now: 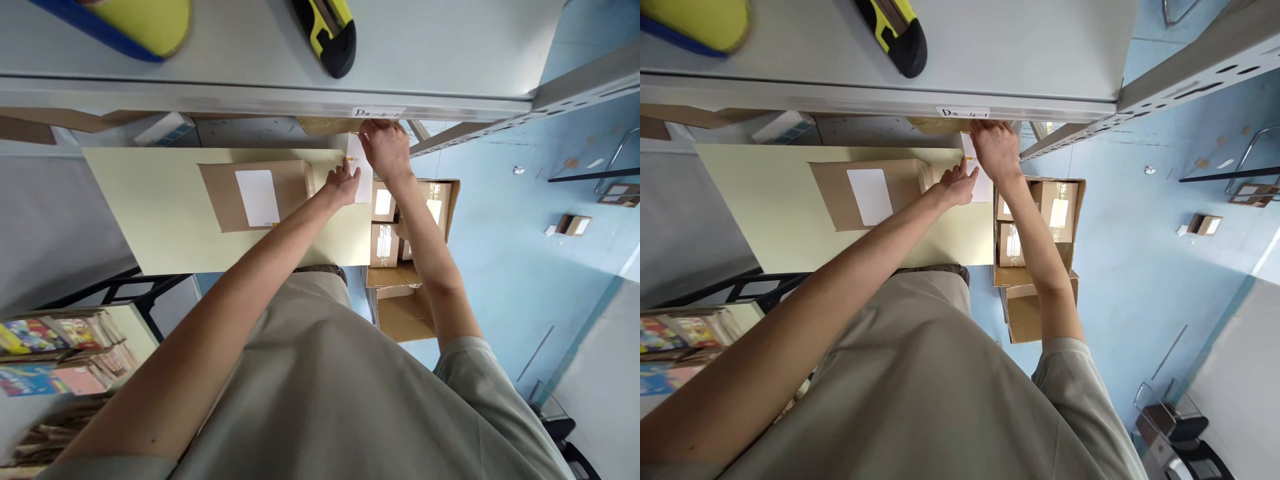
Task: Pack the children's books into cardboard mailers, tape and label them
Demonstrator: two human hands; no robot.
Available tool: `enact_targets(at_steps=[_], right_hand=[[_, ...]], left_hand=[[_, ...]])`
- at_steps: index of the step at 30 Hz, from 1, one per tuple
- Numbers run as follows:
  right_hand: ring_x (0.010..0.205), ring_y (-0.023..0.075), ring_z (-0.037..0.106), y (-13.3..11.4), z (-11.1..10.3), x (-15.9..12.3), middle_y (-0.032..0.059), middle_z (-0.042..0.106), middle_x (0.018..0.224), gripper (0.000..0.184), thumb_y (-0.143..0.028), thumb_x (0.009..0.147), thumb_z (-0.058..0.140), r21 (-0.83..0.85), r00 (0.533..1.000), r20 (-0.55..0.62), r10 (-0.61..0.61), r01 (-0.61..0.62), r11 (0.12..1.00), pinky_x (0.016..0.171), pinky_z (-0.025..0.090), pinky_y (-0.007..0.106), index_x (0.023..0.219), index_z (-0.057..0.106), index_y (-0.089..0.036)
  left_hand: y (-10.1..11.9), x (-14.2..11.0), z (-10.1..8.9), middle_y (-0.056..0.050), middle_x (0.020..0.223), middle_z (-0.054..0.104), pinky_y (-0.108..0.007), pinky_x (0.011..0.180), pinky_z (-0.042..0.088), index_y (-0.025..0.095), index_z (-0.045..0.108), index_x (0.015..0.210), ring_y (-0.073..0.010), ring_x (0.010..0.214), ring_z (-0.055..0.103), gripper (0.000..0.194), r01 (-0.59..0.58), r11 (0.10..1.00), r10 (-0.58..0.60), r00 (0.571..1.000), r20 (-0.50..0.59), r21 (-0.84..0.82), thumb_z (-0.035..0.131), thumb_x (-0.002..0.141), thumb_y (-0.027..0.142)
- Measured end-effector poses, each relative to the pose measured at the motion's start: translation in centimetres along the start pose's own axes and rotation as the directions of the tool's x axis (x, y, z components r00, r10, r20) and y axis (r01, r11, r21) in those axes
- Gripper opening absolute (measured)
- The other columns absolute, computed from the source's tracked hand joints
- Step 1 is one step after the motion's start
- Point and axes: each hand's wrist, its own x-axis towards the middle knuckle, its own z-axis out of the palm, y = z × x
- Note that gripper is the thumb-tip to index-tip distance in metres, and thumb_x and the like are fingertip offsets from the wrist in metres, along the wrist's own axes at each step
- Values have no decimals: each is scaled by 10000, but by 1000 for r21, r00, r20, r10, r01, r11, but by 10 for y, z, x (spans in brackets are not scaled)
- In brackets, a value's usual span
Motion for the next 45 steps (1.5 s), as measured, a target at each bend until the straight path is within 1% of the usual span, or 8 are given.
enact_targets(at_steps=[8,14,23,25,28,31,36,45], right_hand=[[1282,312,708,1,-10,-1,180,834,1414,446,-360,1297,378,-49,989,30,143,-141,989,1146,488,446,1338,788,-189],[1184,278,687,36,1,-12,104,830,1358,152,-311,1234,631,189,947,-138,289,-261,947,1084,504,429,1215,770,-252],[1085,286,729,34,-13,-96,91,803,1159,405,-706,1156,673,695,787,-420,451,-41,717,1023,608,476,1052,682,-316],[1005,269,742,18,-20,-121,72,795,1104,438,-739,1094,746,782,797,-371,477,-9,623,924,632,460,1038,703,-307],[898,224,726,4,-24,-157,27,750,981,484,-782,1025,797,877,834,-240,498,-33,479,789,657,400,1024,717,-304],[763,183,680,0,-20,-185,-16,657,828,524,-836,994,794,922,869,-82,489,-120,368,673,670,343,1001,720,-318],[592,151,564,-20,-4,-204,-61,533,691,509,-811,907,901,943,883,80,462,-217,252,551,663,317,947,744,-329],[607,134,573,-70,13,-202,-64,515,688,518,-805,901,934,928,933,104,344,-216,305,592,716,304,969,784,-314]], left_hand=[[13,11,8,-254,2025,83,-647,1423,333,163,204,1951,-568,1763,331,1401,38,999,-38,999,-7,-19,850,879,794],[17,13,16,-290,2017,28,-713,1416,316,109,197,1942,-635,1778,273,1430,31,998,-33,999,-30,-55,856,874,794],[19,3,11,-234,2033,34,-796,1423,258,197,282,1936,-669,1819,117,1372,-20,976,-5,993,-117,-216,885,864,806],[15,-11,7,-273,2020,65,-757,1414,332,143,333,1911,-650,1824,152,1258,17,969,-43,994,-99,-246,876,930,715],[-4,-53,8,-335,1853,484,-626,1332,528,71,527,1789,-527,1678,535,924,-105,898,62,992,-113,-427,808,1027,512],[-36,-113,18,-254,1467,818,-490,1029,719,113,814,1428,-356,1243,819,538,-311,620,258,948,-187,-720,806,975,404],[-79,-203,33,-182,1189,888,-298,630,626,165,845,1026,-222,879,803,254,-323,365,194,944,-268,-873,848,857,355],[-121,-259,53,-126,933,843,-284,609,606,188,737,811,-181,743,763,227,-394,365,108,918,-382,-844,828,898,377]])
